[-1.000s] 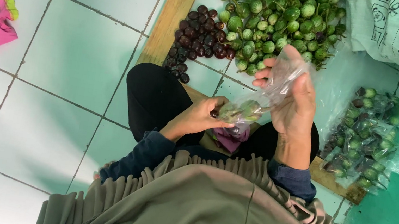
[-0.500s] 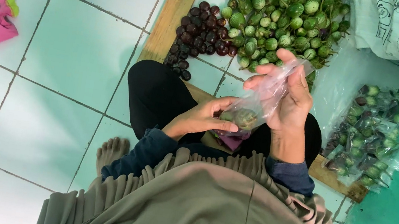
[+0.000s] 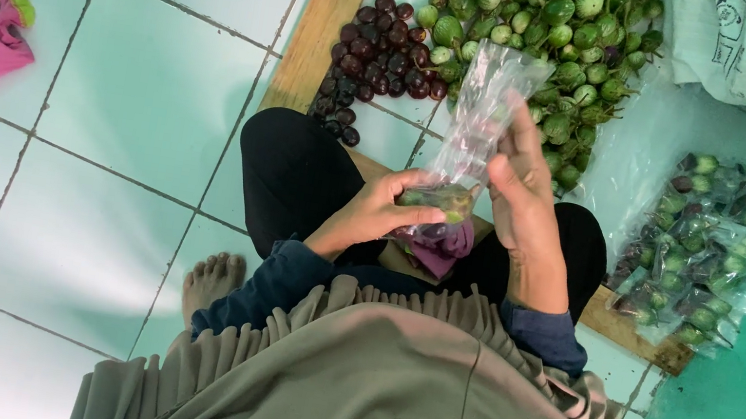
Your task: Bagging small eggplants into plastic bags while sitting on the floor
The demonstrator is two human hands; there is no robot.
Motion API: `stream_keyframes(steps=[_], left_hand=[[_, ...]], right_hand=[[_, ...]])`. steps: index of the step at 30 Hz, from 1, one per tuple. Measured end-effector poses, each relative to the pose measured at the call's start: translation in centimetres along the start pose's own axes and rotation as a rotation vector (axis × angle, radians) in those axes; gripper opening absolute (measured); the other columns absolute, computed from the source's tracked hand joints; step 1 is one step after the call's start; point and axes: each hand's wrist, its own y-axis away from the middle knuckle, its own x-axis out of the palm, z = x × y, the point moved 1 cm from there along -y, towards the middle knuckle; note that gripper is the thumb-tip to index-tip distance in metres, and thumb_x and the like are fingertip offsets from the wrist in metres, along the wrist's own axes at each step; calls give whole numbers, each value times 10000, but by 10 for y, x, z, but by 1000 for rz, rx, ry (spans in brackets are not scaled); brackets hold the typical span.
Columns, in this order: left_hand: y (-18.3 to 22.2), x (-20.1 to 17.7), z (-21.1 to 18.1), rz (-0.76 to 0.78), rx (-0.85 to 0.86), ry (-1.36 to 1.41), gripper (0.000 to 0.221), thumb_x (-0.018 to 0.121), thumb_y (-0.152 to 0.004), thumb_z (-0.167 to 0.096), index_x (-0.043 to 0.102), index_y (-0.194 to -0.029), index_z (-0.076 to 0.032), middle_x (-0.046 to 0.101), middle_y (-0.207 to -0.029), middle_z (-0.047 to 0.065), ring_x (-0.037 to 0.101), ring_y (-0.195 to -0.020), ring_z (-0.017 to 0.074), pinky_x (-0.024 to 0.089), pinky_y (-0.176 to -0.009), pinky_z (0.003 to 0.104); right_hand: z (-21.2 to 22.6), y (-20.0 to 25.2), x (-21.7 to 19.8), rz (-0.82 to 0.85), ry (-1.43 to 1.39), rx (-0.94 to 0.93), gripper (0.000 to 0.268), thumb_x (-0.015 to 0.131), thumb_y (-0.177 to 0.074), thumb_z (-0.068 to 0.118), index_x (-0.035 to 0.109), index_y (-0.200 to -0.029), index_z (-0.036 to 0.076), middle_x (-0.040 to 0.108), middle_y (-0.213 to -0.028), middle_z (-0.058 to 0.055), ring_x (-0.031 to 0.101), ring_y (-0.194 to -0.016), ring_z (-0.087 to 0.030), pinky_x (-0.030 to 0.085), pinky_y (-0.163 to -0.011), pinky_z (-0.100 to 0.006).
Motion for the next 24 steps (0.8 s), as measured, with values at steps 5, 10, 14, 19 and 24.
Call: stream_keyframes(steps=[5, 10, 14, 19, 24], left_hand=[[0, -9, 0, -68, -9, -2, 415, 807, -934, -224, 668, -1268, -22, 736, -1143, 138, 650, -1082, 138, 531, -948, 321], [0, -11, 17, -54, -42, 89, 743, 934, -767, -119, 558, -1399, -14, 659, -1265, 149, 618, -1162, 185, 514, -1023, 369], [1, -14, 16, 30, -60, 123, 784, 875, -852, -112, 465, -1510, 2, 573, -1407, 202, 549, -1271, 235, 487, -1067, 415], [3, -13, 25, 30, -56, 105, 778, 834, -898, -150, 417, -1512, 84, 566, -1399, 253, 524, -1276, 258, 444, -1100, 449], [6, -3, 26, -51, 29, 128, 631, 790, -942, -133, 478, -1470, 14, 610, -1323, 173, 524, -1265, 197, 445, -1098, 420]], right_hand=[[-74, 27, -24, -136, 33, 89, 337, 771, -938, 142, 669, -1214, -22, 684, -1130, -191, 624, -1077, -260, 532, -954, -461], [-77, 21, -24, -327, 47, 99, 151, 830, -905, 90, 764, -988, -18, 739, -862, -115, 606, -847, -111, 580, -779, -324], [-67, 15, -19, -427, 15, 114, 166, 830, -894, 95, 785, -1017, -8, 657, -702, -57, 513, -619, -32, 461, -566, -176], [-84, 17, -33, -411, 36, 64, 111, 805, -927, 56, 776, -993, -29, 677, -696, -115, 603, -709, -89, 523, -657, -227], [-59, 15, -30, -283, 201, -14, 82, 791, -957, 49, 764, -934, -25, 675, -709, -101, 605, -781, -95, 541, -718, -267]])
